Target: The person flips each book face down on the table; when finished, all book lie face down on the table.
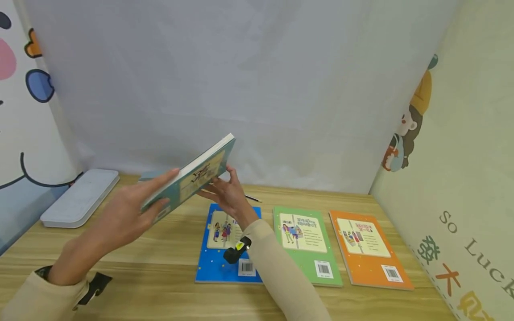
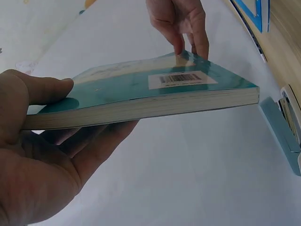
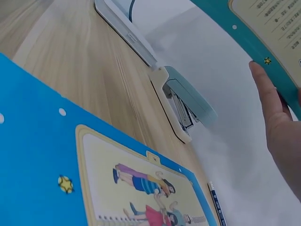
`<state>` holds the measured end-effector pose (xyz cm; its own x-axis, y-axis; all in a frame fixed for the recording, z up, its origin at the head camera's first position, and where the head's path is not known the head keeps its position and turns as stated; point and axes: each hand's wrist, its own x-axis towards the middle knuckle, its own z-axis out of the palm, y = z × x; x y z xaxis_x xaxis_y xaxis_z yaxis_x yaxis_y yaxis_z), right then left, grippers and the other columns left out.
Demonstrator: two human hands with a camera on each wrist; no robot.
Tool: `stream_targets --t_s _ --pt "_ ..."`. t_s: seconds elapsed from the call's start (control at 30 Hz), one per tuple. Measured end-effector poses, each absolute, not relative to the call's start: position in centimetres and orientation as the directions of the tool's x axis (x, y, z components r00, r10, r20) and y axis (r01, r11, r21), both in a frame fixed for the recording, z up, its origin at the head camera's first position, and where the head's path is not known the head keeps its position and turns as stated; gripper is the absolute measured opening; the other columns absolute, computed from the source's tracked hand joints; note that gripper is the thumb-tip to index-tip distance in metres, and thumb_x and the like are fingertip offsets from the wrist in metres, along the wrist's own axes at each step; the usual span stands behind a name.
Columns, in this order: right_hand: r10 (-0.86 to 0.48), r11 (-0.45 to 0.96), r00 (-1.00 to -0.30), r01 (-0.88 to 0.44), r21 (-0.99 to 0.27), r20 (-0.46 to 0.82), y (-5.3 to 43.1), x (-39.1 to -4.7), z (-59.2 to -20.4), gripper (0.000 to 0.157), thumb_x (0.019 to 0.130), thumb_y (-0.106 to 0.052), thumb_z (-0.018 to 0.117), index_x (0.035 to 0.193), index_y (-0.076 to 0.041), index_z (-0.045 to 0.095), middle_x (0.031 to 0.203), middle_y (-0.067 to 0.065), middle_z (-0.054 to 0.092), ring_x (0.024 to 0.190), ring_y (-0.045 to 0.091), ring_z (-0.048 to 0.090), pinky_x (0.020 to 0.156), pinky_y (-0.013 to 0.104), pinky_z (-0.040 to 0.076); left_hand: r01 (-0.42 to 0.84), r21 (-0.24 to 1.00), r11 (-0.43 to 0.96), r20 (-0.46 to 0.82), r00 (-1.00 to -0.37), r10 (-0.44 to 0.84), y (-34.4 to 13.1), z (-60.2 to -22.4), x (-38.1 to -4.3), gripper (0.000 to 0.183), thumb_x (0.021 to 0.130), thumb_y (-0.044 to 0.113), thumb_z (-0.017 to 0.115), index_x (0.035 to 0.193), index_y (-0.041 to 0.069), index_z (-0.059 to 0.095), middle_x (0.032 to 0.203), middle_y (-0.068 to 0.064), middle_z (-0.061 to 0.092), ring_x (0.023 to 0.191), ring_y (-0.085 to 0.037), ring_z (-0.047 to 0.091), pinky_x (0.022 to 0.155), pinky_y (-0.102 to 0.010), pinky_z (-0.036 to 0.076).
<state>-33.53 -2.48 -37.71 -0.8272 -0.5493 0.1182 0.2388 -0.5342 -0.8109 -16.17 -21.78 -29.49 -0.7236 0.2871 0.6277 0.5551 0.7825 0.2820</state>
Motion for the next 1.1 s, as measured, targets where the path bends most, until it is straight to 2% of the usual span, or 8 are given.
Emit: stream_targets --t_s 0.23,0.33,0.43,0.57,0.67,0.8,0.97,1.1 --pt "-0.530 -0.506 -0.839 0.193 -0.840 0.127 -1.8 -33.9 -37.9 0.038 0.103 -0.001 0.047 0.124 -0.030 0.034 0.106 0.005 0.069 0.094 0.022 0.072 0.105 0.060 0.045 0.539 0.279 0.795 0.536 -0.774 0.337 -22.2 -28.6 -16.4 0.077 0.086 -0.007 0.070 0.153 0.019 0.041 0.130 -0.026 0.063 0.090 -0.034 0.071 0.061 -0.038 0.057" --pt "-0.535 -0.484 -0.835 0.179 -0.857 0.127 -1.6 -33.9 -38.0 0.038 0.103 0.000 0.048 0.122 -0.031 0.034 0.107 0.005 0.069 0.095 0.021 0.071 0.104 0.060 0.046 0.524 0.274 0.807 0.482 -0.801 0.356 -22.4 -28.3 -16.4 0.071 0.088 -0.008 0.067 0.151 0.016 0.044 0.134 -0.026 0.057 0.091 -0.032 0.069 0.059 -0.034 0.055" --pt "-0.547 -0.458 -0.827 0.171 -0.873 0.125 -1.5 -34.0 -38.1 0.040 0.102 0.002 0.047 0.121 -0.031 0.034 0.109 0.005 0.069 0.098 0.021 0.071 0.102 0.060 0.048 0.503 0.276 0.819 0.430 -0.827 0.363 -22.5 -28.1 -16.6 0.064 0.089 -0.007 0.066 0.147 0.012 0.049 0.137 -0.027 0.054 0.093 -0.035 0.069 0.061 -0.036 0.057" --pt "-0.561 -0.424 -0.821 0.177 -0.888 0.104 -1.5 -33.9 -38.3 0.043 0.102 0.005 0.046 0.122 -0.032 0.036 0.109 0.006 0.070 0.099 0.023 0.071 0.099 0.059 0.050 0.492 0.246 0.835 0.431 -0.827 0.360 -22.5 -28.0 -16.8 0.055 0.087 -0.008 0.068 0.139 0.006 0.058 0.134 -0.027 0.057 0.092 -0.036 0.071 0.059 -0.036 0.057" --pt "-0.562 -0.402 -0.823 0.185 -0.897 0.082 -1.6 -33.9 -38.4 0.043 0.101 0.005 0.047 0.124 -0.030 0.037 0.109 0.007 0.071 0.099 0.025 0.071 0.097 0.058 0.052 0.482 0.220 0.848 0.447 -0.822 0.352 -22.6 -28.1 -17.0 0.052 0.085 -0.010 0.068 0.135 0.003 0.062 0.131 -0.027 0.060 0.086 -0.032 0.072 0.054 -0.028 0.050" --pt "-0.555 -0.380 -0.830 0.189 -0.906 0.059 -1.5 -33.7 -38.4 0.042 0.101 0.003 0.049 0.128 -0.027 0.037 0.113 0.010 0.072 0.100 0.025 0.072 0.096 0.057 0.053 0.469 0.228 0.853 0.454 -0.826 0.334 -22.8 -28.3 -17.3 0.051 0.085 -0.011 0.067 0.134 0.001 0.062 0.130 -0.029 0.061 0.081 -0.029 0.071 0.051 -0.023 0.041" --pt "-0.544 -0.364 -0.837 0.178 -0.914 0.053 -1.3 -33.7 -38.1 0.041 0.101 0.002 0.049 0.128 -0.027 0.039 0.113 0.011 0.072 0.095 0.025 0.072 0.096 0.058 0.053 0.457 0.262 0.850 0.454 -0.836 0.310 -23.1 -28.7 -17.6 0.053 0.084 -0.013 0.066 0.135 0.000 0.060 0.131 -0.032 0.059 0.080 -0.028 0.071 0.050 -0.023 0.038" --pt "-0.523 -0.344 -0.850 0.151 -0.927 0.056 -1.2 -33.8 -37.8 0.041 0.101 0.003 0.049 0.128 -0.026 0.040 0.106 0.009 0.071 0.089 0.024 0.072 0.093 0.059 0.054 0.456 0.300 0.838 0.471 -0.835 0.286 -23.6 -29.0 -17.9 0.053 0.085 -0.014 0.065 0.136 0.000 0.060 0.132 -0.030 0.060 0.086 -0.031 0.073 0.053 -0.023 0.041"
